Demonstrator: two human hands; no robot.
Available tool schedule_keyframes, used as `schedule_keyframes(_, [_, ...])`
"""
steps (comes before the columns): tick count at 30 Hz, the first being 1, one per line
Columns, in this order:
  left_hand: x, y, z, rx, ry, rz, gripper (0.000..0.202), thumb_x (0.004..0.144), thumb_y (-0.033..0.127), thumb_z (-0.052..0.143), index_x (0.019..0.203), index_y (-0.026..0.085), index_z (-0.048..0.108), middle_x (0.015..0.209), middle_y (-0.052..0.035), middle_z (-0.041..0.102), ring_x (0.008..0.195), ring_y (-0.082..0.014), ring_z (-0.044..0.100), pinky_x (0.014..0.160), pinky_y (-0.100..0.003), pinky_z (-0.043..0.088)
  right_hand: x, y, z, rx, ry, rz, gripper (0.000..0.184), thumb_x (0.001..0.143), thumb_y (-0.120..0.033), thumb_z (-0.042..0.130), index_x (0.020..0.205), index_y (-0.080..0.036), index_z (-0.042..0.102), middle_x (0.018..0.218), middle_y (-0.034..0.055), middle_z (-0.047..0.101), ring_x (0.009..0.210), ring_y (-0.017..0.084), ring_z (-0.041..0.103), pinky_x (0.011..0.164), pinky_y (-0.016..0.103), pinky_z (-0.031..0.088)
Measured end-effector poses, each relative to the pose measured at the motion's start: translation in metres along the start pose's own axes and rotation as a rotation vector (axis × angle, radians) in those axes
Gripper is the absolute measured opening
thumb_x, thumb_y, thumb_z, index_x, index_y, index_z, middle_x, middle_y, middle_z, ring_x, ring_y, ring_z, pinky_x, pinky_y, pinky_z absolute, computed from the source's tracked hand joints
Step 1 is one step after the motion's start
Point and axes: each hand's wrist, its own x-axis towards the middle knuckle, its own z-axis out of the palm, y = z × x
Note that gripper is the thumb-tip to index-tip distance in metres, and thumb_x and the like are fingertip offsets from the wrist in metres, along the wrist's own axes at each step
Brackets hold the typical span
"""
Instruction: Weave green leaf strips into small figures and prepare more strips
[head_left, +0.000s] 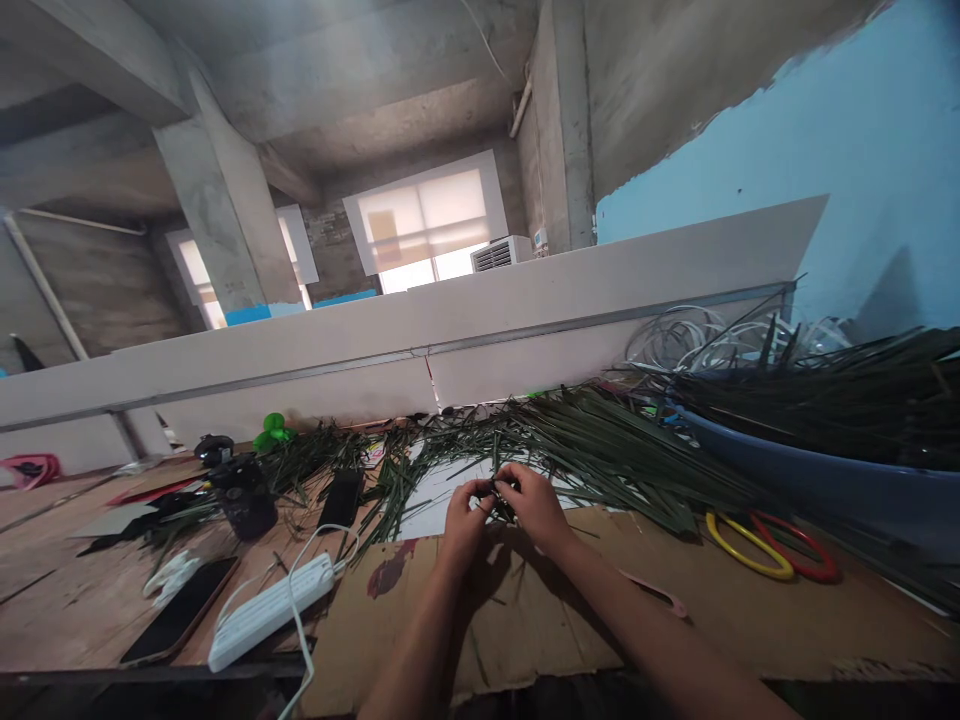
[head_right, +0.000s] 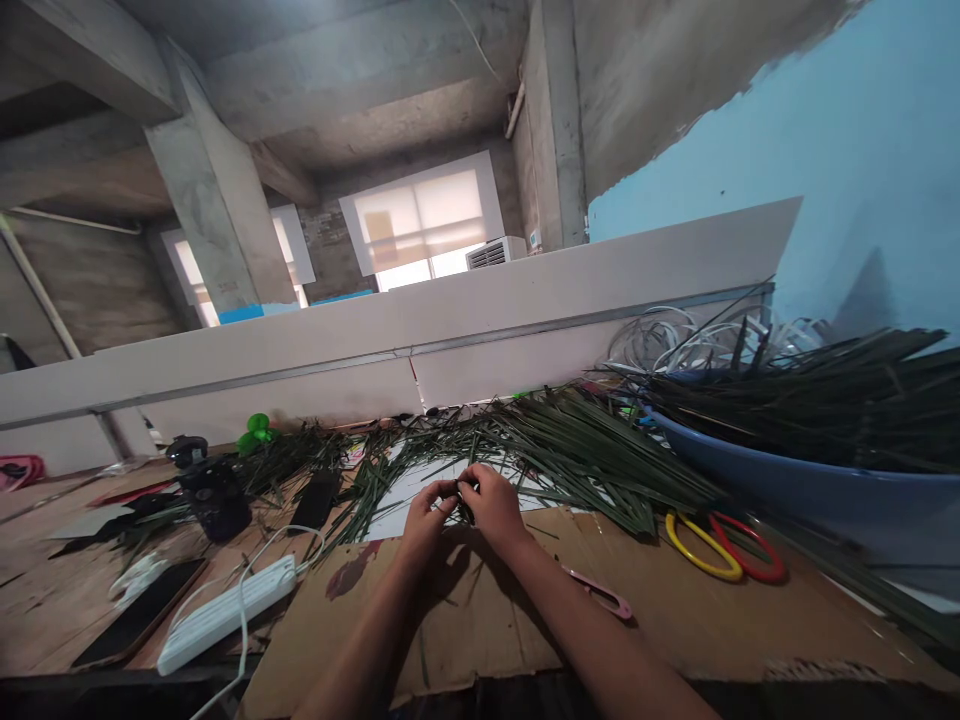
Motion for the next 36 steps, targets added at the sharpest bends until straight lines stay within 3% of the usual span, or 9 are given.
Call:
schedule_keyframes(4, [0.002, -0.004, 0.002, 0.032, 0.056, 0.039, 0.012, 0.068, 0.026, 0.073, 0.08, 0.025, 0.072, 0.091, -0.0073, 0.071, 0.099, -0.0288, 0.062, 0.097, -0.046, 0.043, 0.002, 0.003, 0.001, 0.095, 0.0, 0.035, 0.013, 0.082, -0.026, 0.054, 0.081, -0.02, 0.065, 0.082, 0.0049, 0.071, 0.077, 0.021, 0.064, 0.07, 0.029, 0.045])
schedule_keyframes(14, [0.003, -0.006, 0.006, 0.088, 0.034, 0.056, 0.012, 0.075, 0.036, 0.069, 0.076, 0.024, 0.068, 0.085, -0.0078, 0.071, 0.09, -0.0272, 0.064, 0.088, -0.042, 0.046, 0.002, 0.003, 0.001, 0.198, 0.021, 0.066, 0.015, 0.079, -0.031, 0.055, 0.08, -0.02, 0.066, 0.079, 0.0042, 0.069, 0.075, 0.021, 0.062, 0.07, 0.03, 0.045])
schedule_keyframes(28, [-0.008, 0.016, 0.007, 0.409, -0.075, 0.198, 0.01, 0.08, 0.022, 0.063, 0.076, 0.024, 0.072, 0.084, -0.0059, 0.07, 0.091, -0.0266, 0.057, 0.086, -0.038, 0.04, 0.008, 0.006, -0.01, 0.172, 0.122, 0.091, 0.017, 0.079, -0.034, 0.055, 0.079, -0.02, 0.065, 0.079, 0.0057, 0.071, 0.075, 0.023, 0.061, 0.071, 0.033, 0.044])
schedule_keyframes(36, [-0.01, 0.019, 0.007, 0.468, -0.13, 0.235, 0.009, 0.082, 0.022, 0.064, 0.079, 0.023, 0.072, 0.086, -0.006, 0.07, 0.093, -0.026, 0.057, 0.085, -0.036, 0.04, 0.009, 0.007, -0.013, 0.196, 0.153, 0.109, 0.018, 0.076, -0.036, 0.057, 0.076, -0.02, 0.065, 0.076, 0.0054, 0.069, 0.072, 0.023, 0.059, 0.069, 0.033, 0.041])
